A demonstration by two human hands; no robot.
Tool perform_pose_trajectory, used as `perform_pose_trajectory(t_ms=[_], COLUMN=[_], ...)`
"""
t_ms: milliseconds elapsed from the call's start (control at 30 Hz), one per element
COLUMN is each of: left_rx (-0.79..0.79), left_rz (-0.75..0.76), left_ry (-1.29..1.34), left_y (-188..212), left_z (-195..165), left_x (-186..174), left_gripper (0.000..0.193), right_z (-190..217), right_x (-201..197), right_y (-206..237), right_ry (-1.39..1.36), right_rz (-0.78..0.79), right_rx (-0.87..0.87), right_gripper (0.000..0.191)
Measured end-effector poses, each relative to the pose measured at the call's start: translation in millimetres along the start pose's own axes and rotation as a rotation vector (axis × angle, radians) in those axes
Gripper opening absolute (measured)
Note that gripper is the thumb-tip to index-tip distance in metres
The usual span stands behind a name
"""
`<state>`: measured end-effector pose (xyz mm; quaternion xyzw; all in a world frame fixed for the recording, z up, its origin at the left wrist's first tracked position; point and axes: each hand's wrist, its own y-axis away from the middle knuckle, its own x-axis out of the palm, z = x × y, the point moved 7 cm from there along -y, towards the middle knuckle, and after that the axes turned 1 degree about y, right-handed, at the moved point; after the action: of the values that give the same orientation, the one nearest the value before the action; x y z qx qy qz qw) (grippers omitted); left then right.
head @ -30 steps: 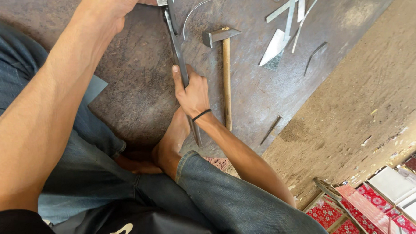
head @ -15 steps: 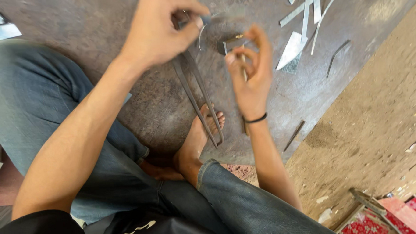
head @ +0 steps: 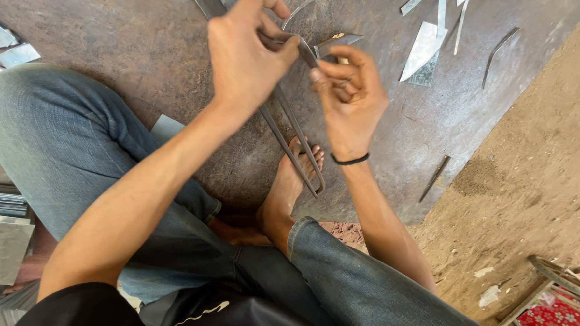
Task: The person sits on the ground and cuts a galvanized metal sheet into small rectangular strips using large hand shears. They gather the cut pieces, hammer holes into some pieces, and stack the finished pieces with stacks of similar cut sheets.
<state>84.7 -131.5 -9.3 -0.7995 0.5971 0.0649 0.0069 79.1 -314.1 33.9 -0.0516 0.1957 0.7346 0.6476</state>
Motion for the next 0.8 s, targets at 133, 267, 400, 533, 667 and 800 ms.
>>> perform_pose_trajectory(t_ms=[133, 267, 400, 533, 667, 800], left_rx=[0.232, -0.188, -0.5, -0.508, -0.513, -0.522], left_rz=[0.01, 0.14, 0.369, 0.378, 0.322, 0.311], left_ry=[-0.227, 0.347, 0.418, 0.598, 0.604, 0.545], left_y=[6.6, -2.9, 6.8, 12.4, 13.0, 6.1], left_z=[-27.4, 5.5, 33.7, 39.7, 39.8, 33.6], left_x=[8.6, 12.9, 34.5, 40.8, 39.2, 32.4], left_gripper=[0.038, 0.03, 0.037, 0.033, 0.029, 0.025], right_z=[0.8, -17.4, -25.2, -25.5, -24.9, -29.4], right_x=[1.2, -15.9, -16.9, -7.8, -4.6, -4.7], right_y=[-1.5, -18.2, -19.4, -13.8, -15.1, -13.5], right_ry=[-0.03, -0.181, -0.207, -0.313, -0.321, -0.325], right_rz=[-0.064, -0.131, -0.072, -0.007, 0.036, 0.017], right_rx=[-0.033, 0.12, 0.168, 0.169, 0.18, 0.209], right_gripper=[0.037, 0.048, 0.052, 0.056, 0.056, 0.046])
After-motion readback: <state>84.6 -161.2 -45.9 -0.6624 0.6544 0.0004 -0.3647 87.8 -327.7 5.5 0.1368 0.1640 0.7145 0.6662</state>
